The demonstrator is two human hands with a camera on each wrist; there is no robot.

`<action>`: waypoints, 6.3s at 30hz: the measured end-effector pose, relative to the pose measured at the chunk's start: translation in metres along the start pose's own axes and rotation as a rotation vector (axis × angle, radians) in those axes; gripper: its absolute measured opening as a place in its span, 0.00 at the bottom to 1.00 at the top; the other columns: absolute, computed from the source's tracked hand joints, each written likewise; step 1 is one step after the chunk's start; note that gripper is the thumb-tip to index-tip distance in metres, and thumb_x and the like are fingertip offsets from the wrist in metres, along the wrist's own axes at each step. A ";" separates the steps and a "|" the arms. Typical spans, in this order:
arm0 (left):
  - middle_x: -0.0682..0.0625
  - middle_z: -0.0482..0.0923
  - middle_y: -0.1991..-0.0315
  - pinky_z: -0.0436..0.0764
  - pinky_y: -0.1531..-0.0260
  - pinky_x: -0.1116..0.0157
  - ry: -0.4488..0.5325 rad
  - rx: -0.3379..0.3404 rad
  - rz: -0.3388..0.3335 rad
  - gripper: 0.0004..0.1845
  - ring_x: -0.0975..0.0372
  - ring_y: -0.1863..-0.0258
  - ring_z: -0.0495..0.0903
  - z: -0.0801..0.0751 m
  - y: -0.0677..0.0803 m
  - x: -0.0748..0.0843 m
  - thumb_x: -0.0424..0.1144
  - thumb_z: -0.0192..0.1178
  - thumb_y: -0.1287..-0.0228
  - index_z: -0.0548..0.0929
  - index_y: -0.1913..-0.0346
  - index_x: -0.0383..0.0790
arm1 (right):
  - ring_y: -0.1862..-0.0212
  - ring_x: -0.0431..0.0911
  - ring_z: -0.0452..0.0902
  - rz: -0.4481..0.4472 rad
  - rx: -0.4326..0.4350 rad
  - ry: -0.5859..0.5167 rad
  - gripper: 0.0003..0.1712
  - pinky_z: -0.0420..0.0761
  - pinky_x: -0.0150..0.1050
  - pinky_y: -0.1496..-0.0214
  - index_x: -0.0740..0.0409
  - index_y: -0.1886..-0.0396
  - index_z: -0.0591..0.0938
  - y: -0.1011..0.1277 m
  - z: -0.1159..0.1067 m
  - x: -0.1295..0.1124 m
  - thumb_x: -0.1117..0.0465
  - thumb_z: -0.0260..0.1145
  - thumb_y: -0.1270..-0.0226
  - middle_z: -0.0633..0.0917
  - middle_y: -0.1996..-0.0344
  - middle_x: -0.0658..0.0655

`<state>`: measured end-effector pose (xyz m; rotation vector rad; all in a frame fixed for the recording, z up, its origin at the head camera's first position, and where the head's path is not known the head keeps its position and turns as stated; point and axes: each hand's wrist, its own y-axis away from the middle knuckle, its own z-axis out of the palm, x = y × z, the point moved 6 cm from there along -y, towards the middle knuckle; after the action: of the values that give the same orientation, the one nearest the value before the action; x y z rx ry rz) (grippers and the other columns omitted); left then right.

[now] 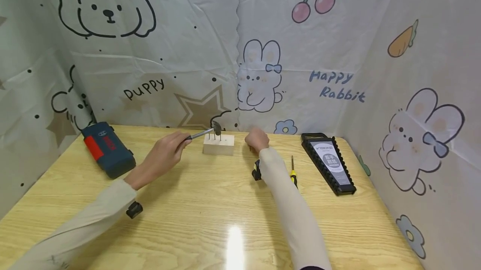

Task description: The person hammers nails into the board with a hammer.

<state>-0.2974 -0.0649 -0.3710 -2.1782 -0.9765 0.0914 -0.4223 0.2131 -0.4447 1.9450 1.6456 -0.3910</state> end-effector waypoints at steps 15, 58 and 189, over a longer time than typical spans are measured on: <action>0.41 0.83 0.64 0.80 0.70 0.58 0.021 0.003 -0.015 0.06 0.55 0.70 0.80 -0.001 0.002 -0.003 0.29 0.62 0.25 0.85 0.52 0.28 | 0.72 0.49 0.80 -0.176 -0.067 -0.153 0.12 0.88 0.44 0.61 0.64 0.76 0.77 0.024 -0.015 -0.027 0.75 0.62 0.31 0.83 0.72 0.61; 0.41 0.84 0.61 0.81 0.68 0.57 0.029 -0.023 -0.055 0.07 0.55 0.68 0.82 -0.005 0.009 -0.011 0.30 0.61 0.24 0.85 0.51 0.29 | 0.51 0.58 0.86 -0.598 0.191 -0.528 0.12 0.84 0.42 0.45 0.73 0.49 0.85 0.047 0.013 -0.051 0.68 0.70 0.27 0.88 0.53 0.69; 0.36 0.84 0.59 0.86 0.64 0.55 0.079 -0.073 -0.092 0.11 0.50 0.64 0.86 0.020 -0.031 0.002 0.31 0.56 0.19 0.84 0.49 0.25 | 0.53 0.50 0.88 -0.585 0.193 -0.599 0.10 0.82 0.31 0.52 0.67 0.52 0.88 0.049 0.017 -0.043 0.65 0.72 0.28 0.91 0.55 0.64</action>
<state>-0.3219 -0.0374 -0.3650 -2.1818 -1.0477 -0.0739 -0.3811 0.1638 -0.4235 1.2310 1.7555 -1.2586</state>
